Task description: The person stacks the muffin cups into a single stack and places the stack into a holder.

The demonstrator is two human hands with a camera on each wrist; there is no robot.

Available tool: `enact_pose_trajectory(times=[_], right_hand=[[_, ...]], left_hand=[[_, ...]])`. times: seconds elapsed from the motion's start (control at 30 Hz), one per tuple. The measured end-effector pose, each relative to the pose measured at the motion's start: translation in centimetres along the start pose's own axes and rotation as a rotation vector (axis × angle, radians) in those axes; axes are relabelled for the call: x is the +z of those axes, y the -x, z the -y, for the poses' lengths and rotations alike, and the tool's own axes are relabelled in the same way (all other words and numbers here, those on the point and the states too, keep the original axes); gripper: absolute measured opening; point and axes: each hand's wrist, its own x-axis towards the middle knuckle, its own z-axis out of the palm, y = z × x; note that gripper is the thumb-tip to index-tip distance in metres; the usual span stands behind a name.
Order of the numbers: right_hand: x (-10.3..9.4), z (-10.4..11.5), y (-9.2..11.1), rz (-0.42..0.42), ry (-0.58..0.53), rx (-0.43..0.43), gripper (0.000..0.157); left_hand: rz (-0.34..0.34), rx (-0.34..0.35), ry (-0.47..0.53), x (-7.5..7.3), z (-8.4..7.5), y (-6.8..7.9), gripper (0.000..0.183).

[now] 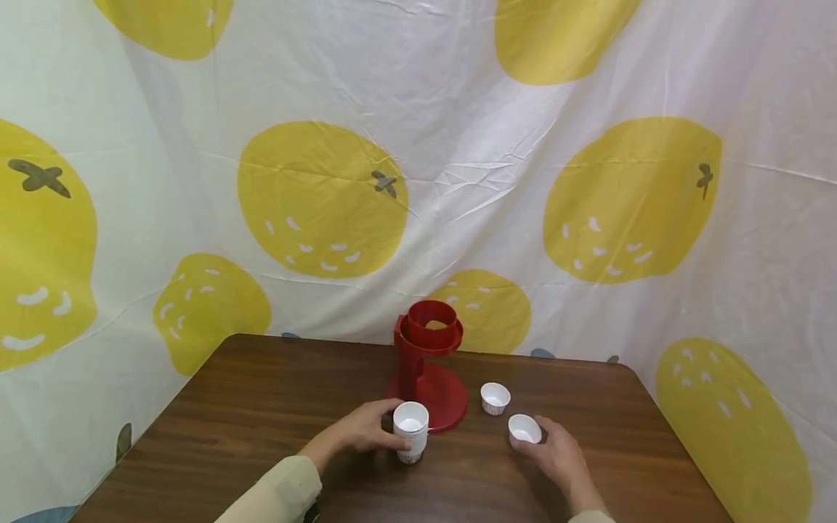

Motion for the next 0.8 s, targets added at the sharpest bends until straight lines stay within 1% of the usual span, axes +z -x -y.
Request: enact_pose_trajectory(times=[0.37, 0.8], right_hand=[[0.2, 0.8, 0.1, -0.018, -0.045, 0.013, 0.083], [0.7, 1.8, 0.4, -0.053, -0.084, -0.015, 0.08]], left_hand=[[-0.003, 0.0, -0.015, 0.0, 0.2, -0.2, 0.06], [-0.004, 0.001, -0.014, 0.1, 0.1, -0.2, 0.06]])
